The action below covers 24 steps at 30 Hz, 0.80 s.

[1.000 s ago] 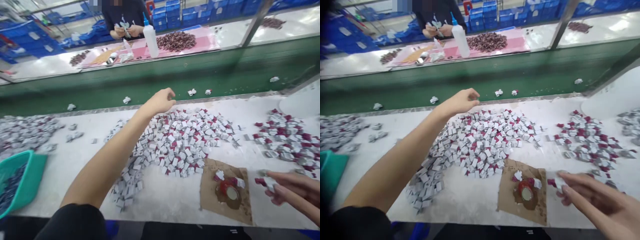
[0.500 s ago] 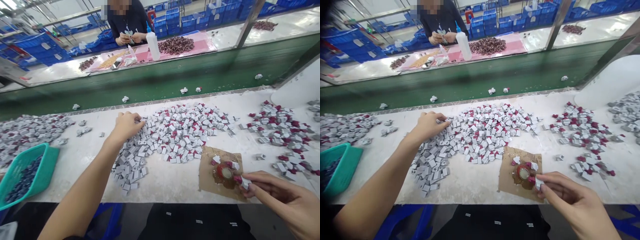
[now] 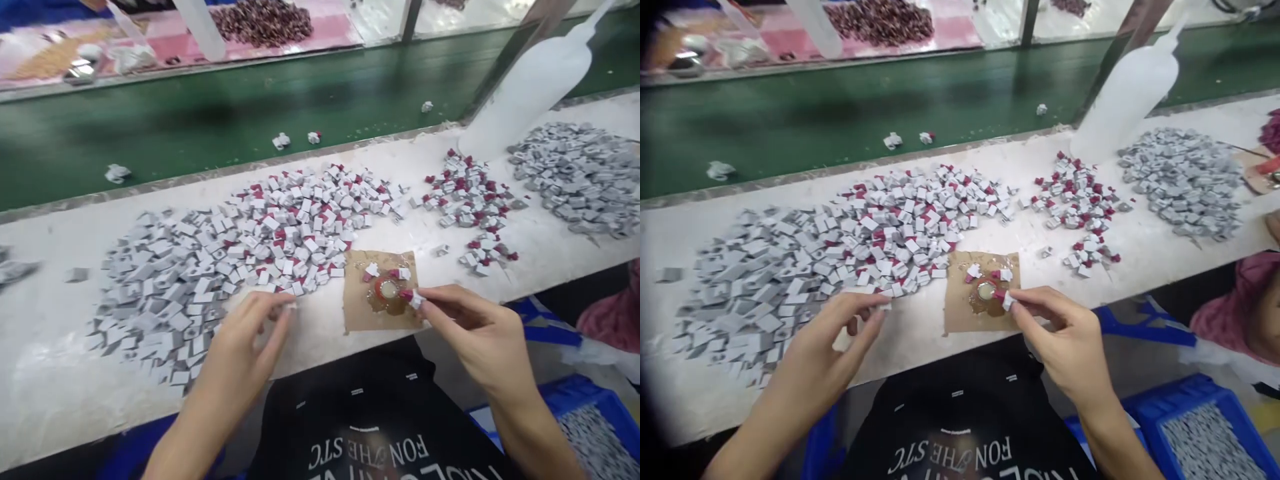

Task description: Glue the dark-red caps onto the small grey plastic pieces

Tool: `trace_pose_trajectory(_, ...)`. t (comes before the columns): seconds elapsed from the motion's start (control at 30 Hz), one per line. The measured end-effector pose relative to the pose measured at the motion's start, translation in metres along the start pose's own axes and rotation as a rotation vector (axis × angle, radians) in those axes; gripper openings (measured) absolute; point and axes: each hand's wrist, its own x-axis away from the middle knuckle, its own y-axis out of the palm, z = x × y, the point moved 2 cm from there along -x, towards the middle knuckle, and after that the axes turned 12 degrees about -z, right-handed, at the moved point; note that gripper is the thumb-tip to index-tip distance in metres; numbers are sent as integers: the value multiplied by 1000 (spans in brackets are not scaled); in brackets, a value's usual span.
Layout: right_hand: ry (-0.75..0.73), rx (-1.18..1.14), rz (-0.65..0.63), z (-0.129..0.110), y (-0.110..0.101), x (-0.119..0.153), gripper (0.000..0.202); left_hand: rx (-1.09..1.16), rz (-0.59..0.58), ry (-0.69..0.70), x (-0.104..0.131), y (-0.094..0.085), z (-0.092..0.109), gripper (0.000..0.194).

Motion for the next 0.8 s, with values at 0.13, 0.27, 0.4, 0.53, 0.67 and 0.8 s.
trace_pose_trajectory(0.13,-50,12,-10,-3,8,1,12,-198,14,241,16,31,-6,24)
trace_pose_trajectory(0.27,-69,5,11,-3,13,-1,15,-281,54,260,19,42,-7,13)
trace_pose_trajectory(0.4,-99,11,17,0,14,-1,18,-319,144,230,17,41,-3,15)
trace_pose_trajectory(0.53,-106,3,-4,2,16,-2,18,-329,121,219,14,40,-11,22)
trace_pose_trajectory(0.67,-116,-10,3,0,16,-2,18,-208,71,123,12,35,-19,19)
trace_pose_trajectory(0.8,-83,-85,15,-1,12,-4,19,116,-65,9,3,31,-1,20)
